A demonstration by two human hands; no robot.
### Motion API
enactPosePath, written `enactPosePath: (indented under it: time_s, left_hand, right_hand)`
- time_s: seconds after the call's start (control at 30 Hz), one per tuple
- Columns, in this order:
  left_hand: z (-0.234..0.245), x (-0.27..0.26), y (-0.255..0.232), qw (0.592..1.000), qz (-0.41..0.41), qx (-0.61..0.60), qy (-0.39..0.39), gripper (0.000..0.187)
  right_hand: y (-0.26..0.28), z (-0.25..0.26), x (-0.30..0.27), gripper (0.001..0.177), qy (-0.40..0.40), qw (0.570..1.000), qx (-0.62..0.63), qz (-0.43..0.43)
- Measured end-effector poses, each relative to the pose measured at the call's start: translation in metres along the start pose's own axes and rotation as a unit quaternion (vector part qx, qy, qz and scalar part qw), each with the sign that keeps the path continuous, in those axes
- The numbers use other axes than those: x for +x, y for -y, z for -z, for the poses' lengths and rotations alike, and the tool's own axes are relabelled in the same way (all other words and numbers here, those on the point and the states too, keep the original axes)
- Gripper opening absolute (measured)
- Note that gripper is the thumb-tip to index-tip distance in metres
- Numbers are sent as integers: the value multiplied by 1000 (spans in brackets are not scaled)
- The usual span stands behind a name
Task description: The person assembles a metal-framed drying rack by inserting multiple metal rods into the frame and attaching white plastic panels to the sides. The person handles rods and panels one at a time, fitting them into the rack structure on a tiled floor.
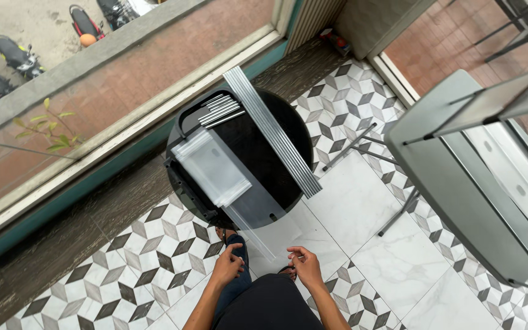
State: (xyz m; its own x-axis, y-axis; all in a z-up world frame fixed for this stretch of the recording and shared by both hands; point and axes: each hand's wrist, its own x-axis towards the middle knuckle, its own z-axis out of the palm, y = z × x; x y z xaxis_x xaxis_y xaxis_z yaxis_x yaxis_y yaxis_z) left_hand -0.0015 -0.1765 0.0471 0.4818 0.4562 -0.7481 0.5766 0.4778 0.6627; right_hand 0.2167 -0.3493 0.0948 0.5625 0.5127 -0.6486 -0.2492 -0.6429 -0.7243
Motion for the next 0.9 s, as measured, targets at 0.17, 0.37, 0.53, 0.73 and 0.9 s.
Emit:
enactPosePath:
  time_s: [0.17, 0.37, 0.53, 0.73, 0.9]
  left_hand:
    - [-83, -31, -48, 993, -54, 65, 78, 47]
    - [-202, -79, -91, 975, -79, 93, 188, 41]
    - [-278, -108, -105, 944, -89, 114, 296, 39]
    - [-331, -111, -122, 899, -97, 201, 376, 38]
    - [-371, -102, -149, 890, -48, 232, 389, 37]
  right_hand:
    - [-40, 75, -54, 25, -53, 997, 55, -13]
    - [-99, 166, -114, 25, -121, 981, 154, 2]
    - [-146, 221, -160, 24, -185, 955, 234, 4]
    - [-173, 254, -198, 23, -279, 911, 302, -11]
    - [-159, 279, -210, 24, -328, 878, 348, -3]
